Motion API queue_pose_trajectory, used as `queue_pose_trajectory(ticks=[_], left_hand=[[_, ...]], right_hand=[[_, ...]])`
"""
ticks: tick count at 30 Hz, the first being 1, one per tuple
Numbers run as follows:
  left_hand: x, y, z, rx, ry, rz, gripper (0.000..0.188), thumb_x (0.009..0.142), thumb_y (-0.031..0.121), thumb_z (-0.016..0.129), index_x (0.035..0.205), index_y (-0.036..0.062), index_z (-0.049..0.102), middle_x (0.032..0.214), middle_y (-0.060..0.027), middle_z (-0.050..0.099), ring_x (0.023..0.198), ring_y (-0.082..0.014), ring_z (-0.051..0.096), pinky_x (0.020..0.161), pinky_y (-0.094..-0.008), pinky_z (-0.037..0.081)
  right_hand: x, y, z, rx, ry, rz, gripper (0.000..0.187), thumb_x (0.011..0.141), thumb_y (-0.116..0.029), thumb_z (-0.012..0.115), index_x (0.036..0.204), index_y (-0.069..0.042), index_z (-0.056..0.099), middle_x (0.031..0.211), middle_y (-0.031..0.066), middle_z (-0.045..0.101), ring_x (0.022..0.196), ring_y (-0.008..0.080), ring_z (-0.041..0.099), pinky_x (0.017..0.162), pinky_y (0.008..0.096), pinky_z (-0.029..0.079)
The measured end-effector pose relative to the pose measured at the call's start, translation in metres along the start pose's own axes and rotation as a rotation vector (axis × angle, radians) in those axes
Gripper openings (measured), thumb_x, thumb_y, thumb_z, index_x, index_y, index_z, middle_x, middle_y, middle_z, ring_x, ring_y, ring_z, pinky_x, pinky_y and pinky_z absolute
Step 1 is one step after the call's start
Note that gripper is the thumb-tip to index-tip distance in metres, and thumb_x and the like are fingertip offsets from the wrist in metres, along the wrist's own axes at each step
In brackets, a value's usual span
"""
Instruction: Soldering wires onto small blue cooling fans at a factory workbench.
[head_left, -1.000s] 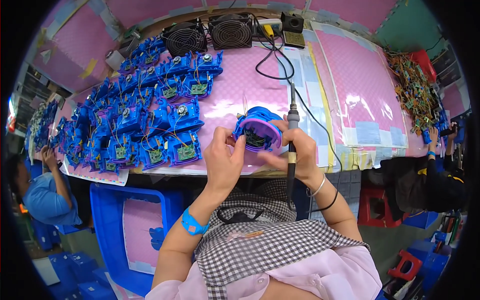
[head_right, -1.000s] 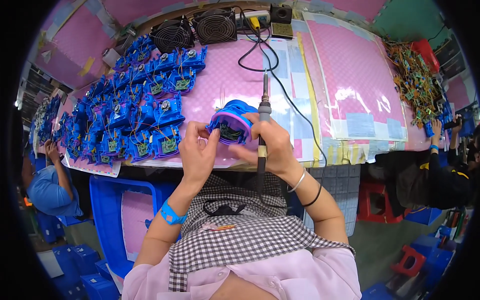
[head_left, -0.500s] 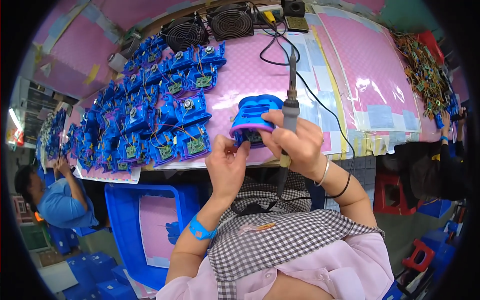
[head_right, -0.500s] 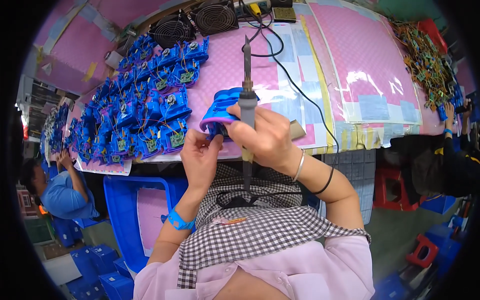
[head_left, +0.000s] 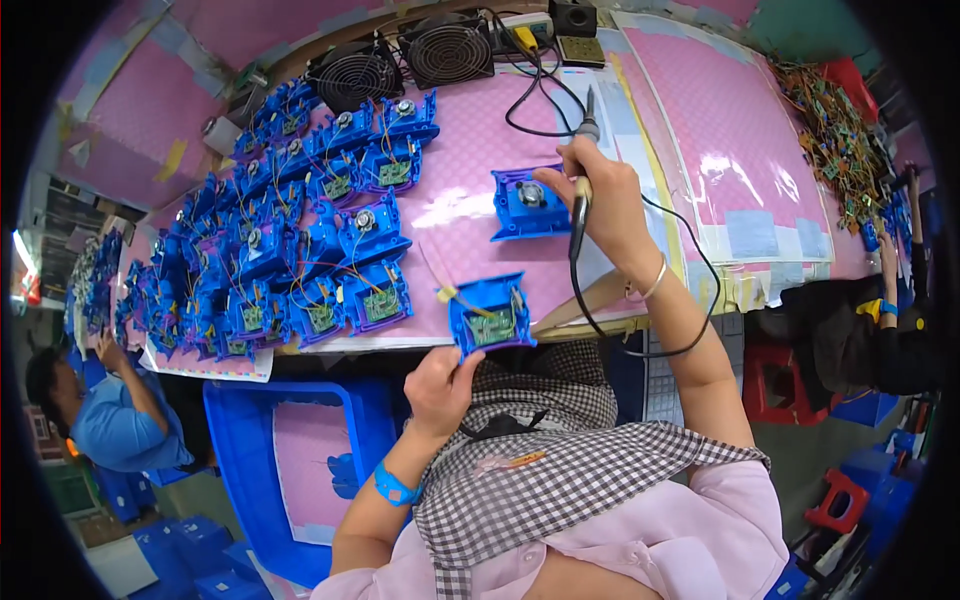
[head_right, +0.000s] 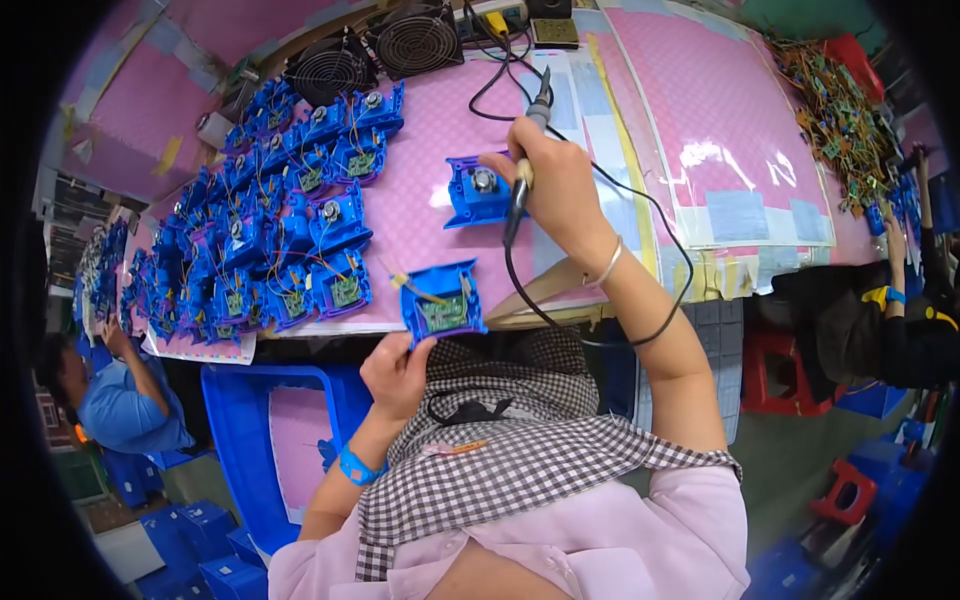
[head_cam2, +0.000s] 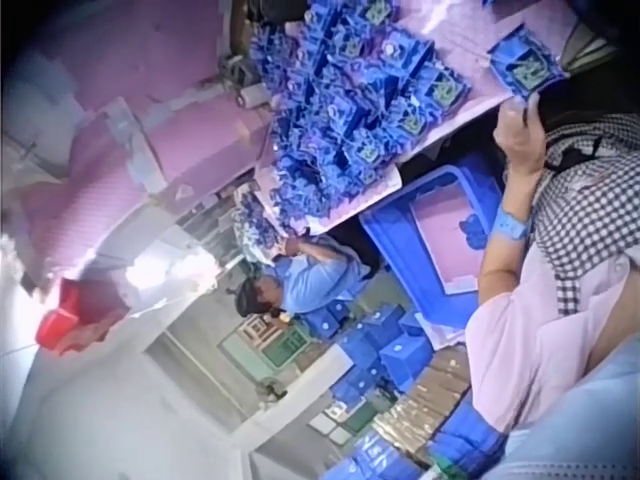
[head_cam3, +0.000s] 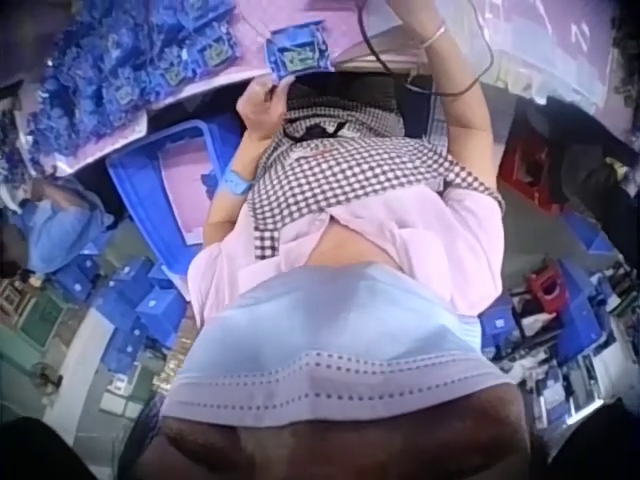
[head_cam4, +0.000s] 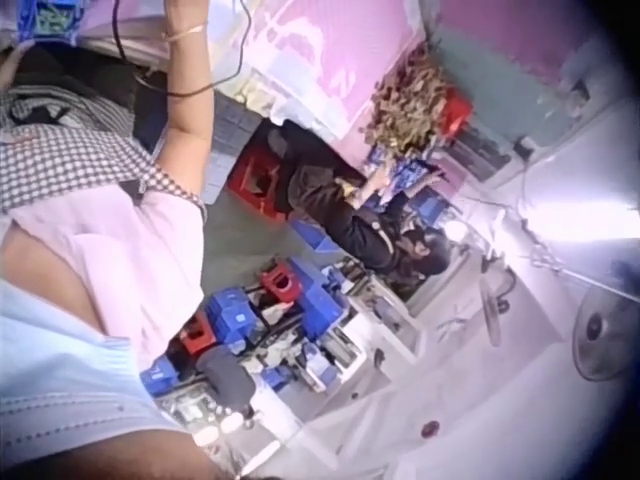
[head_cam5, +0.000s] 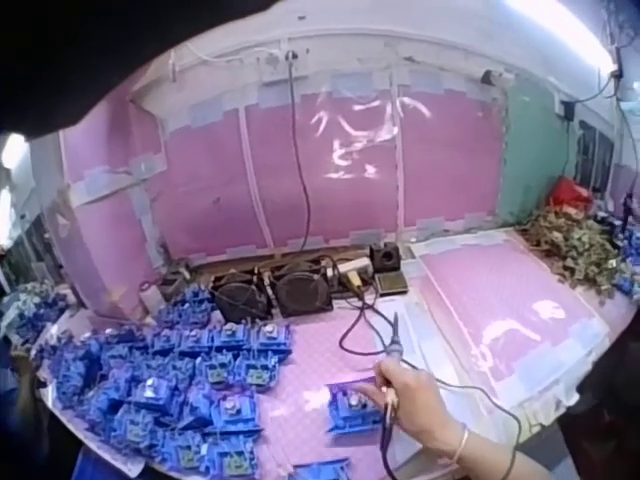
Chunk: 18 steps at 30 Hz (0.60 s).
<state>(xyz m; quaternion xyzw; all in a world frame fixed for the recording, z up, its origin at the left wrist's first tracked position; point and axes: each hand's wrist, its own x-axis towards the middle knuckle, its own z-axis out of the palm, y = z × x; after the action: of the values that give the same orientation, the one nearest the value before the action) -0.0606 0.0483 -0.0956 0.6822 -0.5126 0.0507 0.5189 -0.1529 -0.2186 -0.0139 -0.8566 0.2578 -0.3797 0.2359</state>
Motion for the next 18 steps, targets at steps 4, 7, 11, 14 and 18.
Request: queue_pose_trajectory(ticks=[4,7,11,14,18], left_hand=[[-0.007,-0.001,-0.014,-0.008,0.000,0.022,0.033,0.072,0.001,0.081,0.092,0.0034,0.054,0.077,-0.0085,0.064,0.052,-0.0067,0.044,0.046,-0.0198,0.038],[-0.003,0.001,-0.008,-0.048,-0.010,0.024,0.033,0.072,0.001,0.081,0.092,0.0028,0.054,0.076,-0.0083,0.063,0.052,-0.0056,0.043,0.046,-0.0194,0.037],[0.011,0.011,0.009,-0.003,-0.072,-0.088,0.030,0.072,0.005,0.081,0.088,0.0028,0.056,0.072,-0.0134,0.063,0.053,-0.0243,0.059,0.047,-0.0303,0.047],[0.023,0.012,0.015,0.031,-0.061,-0.156,0.026,0.072,0.006,0.080,0.084,0.0025,0.057,0.067,-0.0119,0.061,0.050,-0.0212,0.057,0.046,-0.0290,0.045],[0.042,0.012,-0.013,-0.208,-0.056,-0.577,0.028,0.071,0.006,0.081,0.087,0.0056,0.058,0.058,0.0028,0.049,0.048,-0.0036,0.042,0.043,-0.0207,0.030]], right_hand=[[-0.022,-0.002,-0.018,0.106,-0.029,-0.144,0.035,0.072,-0.014,0.079,0.078,-0.001,0.048,0.069,0.0088,0.056,0.057,0.0201,0.051,0.056,0.0300,0.044],[-0.036,0.002,-0.016,0.134,-0.130,-0.199,0.029,0.075,-0.007,0.073,0.076,-0.003,0.044,0.069,0.0081,0.056,0.067,0.0258,0.058,0.067,0.0336,0.050],[-0.048,0.004,-0.006,0.084,-0.288,-0.103,0.015,0.072,0.000,0.058,0.073,-0.002,0.043,0.078,0.0146,0.062,0.085,0.0337,0.065,0.077,0.0380,0.052],[-0.052,-0.008,-0.004,0.170,-0.371,-0.270,0.017,0.073,-0.003,0.066,0.073,-0.005,0.049,0.078,0.0144,0.062,0.082,0.0300,0.065,0.071,0.0368,0.052],[-0.070,-0.018,-0.024,0.256,-0.074,-0.119,0.019,0.082,-0.012,0.071,0.079,-0.003,0.054,0.076,0.0111,0.064,0.075,0.0222,0.065,0.064,0.0314,0.051]])
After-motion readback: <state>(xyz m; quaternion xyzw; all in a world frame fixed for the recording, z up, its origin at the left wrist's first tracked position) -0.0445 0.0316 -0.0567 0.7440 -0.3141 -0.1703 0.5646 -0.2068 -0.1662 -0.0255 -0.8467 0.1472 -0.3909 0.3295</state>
